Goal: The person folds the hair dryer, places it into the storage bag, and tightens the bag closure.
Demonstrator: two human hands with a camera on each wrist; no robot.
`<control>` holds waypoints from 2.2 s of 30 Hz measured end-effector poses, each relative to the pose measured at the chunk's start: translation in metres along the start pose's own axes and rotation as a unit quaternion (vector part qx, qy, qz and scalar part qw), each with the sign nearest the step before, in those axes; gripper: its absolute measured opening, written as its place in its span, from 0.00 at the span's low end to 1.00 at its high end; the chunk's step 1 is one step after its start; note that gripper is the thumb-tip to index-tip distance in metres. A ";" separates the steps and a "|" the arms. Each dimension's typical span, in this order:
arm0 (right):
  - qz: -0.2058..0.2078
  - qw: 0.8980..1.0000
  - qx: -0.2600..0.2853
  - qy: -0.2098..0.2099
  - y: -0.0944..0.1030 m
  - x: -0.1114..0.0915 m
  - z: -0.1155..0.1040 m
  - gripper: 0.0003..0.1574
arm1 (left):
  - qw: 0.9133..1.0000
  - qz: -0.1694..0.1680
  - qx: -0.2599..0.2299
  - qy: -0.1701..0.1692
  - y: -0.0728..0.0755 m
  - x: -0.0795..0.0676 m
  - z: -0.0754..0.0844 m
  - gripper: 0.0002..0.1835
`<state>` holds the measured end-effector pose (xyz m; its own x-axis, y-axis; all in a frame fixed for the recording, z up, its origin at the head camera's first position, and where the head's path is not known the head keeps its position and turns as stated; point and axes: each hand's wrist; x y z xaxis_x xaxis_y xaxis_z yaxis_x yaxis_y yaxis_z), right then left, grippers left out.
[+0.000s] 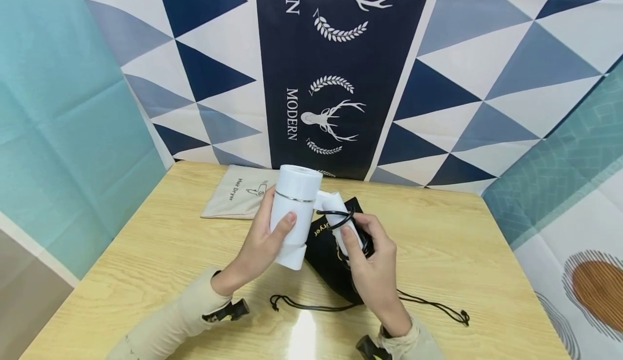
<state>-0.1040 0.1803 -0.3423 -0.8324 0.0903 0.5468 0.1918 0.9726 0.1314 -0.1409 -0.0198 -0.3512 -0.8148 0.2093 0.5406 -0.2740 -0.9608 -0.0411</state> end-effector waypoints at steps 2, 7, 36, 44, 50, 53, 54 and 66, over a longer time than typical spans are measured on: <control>-0.002 1.000 0.006 -0.013 -0.001 -0.001 0.001 0.11 | 1.000 -0.006 0.005 0.008 0.002 0.001 0.001 0.32; -0.014 0.999 0.001 -0.031 0.001 0.000 -0.001 0.11 | 0.998 -0.031 0.010 0.047 0.010 0.006 0.005 0.36; -0.095 0.991 -0.007 -0.092 0.008 0.007 -0.007 0.12 | 0.996 -0.030 -0.034 0.081 0.011 0.005 0.007 0.35; -0.077 0.994 -0.010 -0.073 0.004 0.005 -0.006 0.12 | 0.997 -0.010 -0.022 0.076 0.007 0.003 0.006 0.35; -0.052 0.996 -0.009 -0.065 0.000 0.003 -0.008 0.12 | 0.997 0.002 -0.039 0.066 0.001 0.004 0.007 0.34; -0.036 0.997 -0.017 -0.064 0.000 0.001 -0.009 0.11 | 0.997 0.006 -0.044 0.062 -0.002 0.003 0.006 0.33; -0.033 0.997 -0.018 -0.064 0.000 0.001 -0.009 0.11 | 0.997 0.010 -0.042 0.062 -0.004 0.003 0.006 0.33; -0.006 0.999 -0.020 -0.049 -0.007 -0.007 -0.012 0.11 | 0.996 0.042 -0.056 0.054 -0.015 -0.008 0.006 0.31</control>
<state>-0.0930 0.1708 -0.3373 -0.8811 0.1009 0.4620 0.2002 0.9647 0.1711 -0.1270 -0.0080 -0.3501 -0.8856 0.1531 0.4385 -0.2527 -0.9510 -0.1783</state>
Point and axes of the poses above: each hand's wrist, its own x-axis towards the middle knuckle, its own y-axis out of the back of the hand, z = x × y, and after that the axes turned 4 degrees about -y, right-handed
